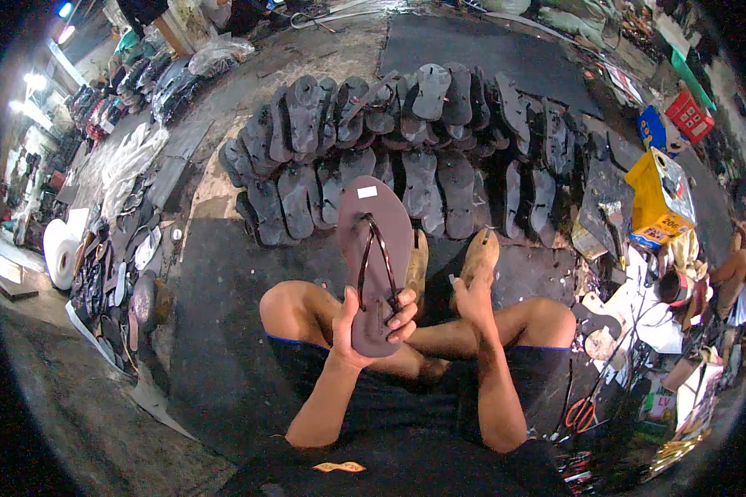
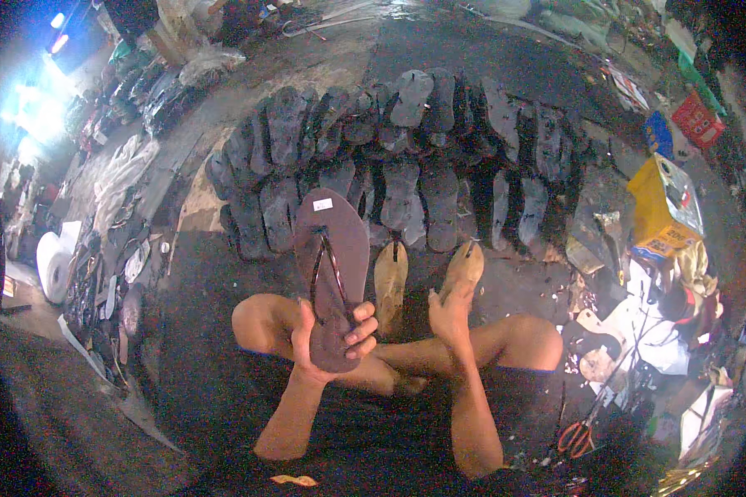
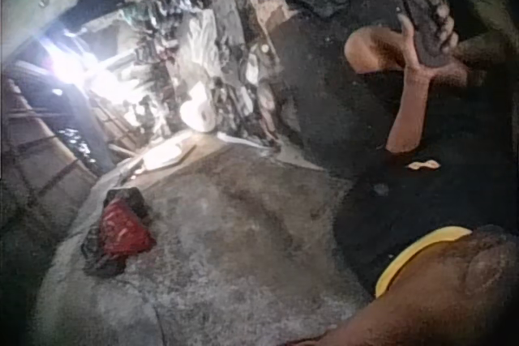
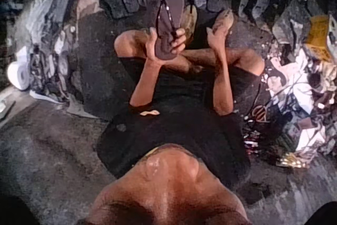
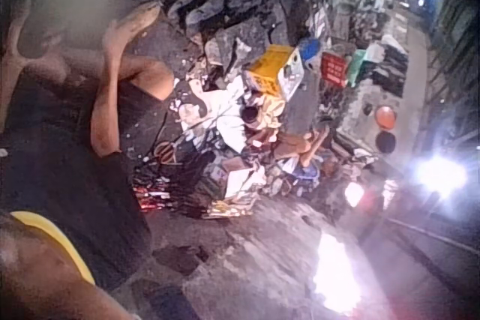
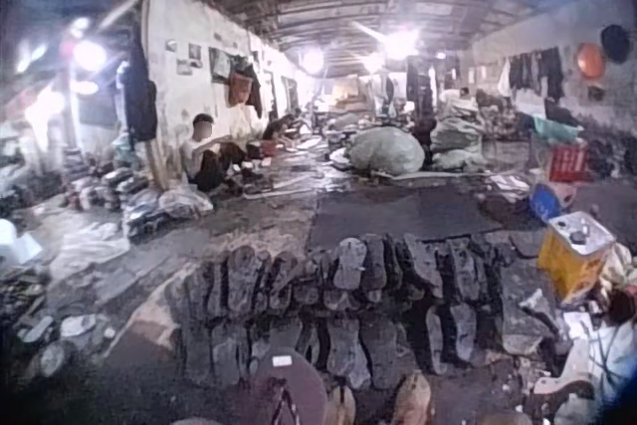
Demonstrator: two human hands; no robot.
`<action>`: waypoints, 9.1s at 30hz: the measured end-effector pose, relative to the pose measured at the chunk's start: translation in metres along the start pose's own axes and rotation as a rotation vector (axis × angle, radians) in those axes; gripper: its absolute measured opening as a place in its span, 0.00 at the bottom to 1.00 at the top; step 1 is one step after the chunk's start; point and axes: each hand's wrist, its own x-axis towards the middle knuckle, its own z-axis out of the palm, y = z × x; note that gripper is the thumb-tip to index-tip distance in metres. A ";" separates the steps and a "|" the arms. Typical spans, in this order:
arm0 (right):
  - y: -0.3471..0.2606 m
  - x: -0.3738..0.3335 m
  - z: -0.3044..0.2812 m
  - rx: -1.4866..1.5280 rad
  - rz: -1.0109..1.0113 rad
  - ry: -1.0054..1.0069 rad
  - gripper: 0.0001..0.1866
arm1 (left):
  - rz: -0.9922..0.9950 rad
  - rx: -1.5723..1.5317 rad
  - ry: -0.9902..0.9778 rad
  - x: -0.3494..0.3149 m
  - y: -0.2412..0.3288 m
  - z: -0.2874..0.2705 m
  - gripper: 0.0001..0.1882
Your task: The person repeatedly places a dark flip-flop onto a wooden shoe last, adjusts the strap, and removes it. This cycle is performed multiple times with the same flip-flop and last.
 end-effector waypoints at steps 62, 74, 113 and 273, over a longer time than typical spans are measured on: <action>-0.133 -0.047 -0.148 0.478 -0.191 -0.237 0.23 | 0.616 1.843 0.018 0.000 0.025 0.118 0.15; -0.178 -0.044 -0.165 0.592 -0.588 -0.198 0.13 | 0.629 1.459 0.084 -0.012 -0.008 0.113 0.24; -0.182 -0.086 -0.167 0.326 -0.384 -0.572 0.41 | 0.509 0.557 0.408 0.028 0.130 0.042 0.36; -0.194 0.001 -0.137 0.358 -0.511 -0.376 0.46 | -0.547 1.208 0.357 -0.042 0.068 0.113 0.21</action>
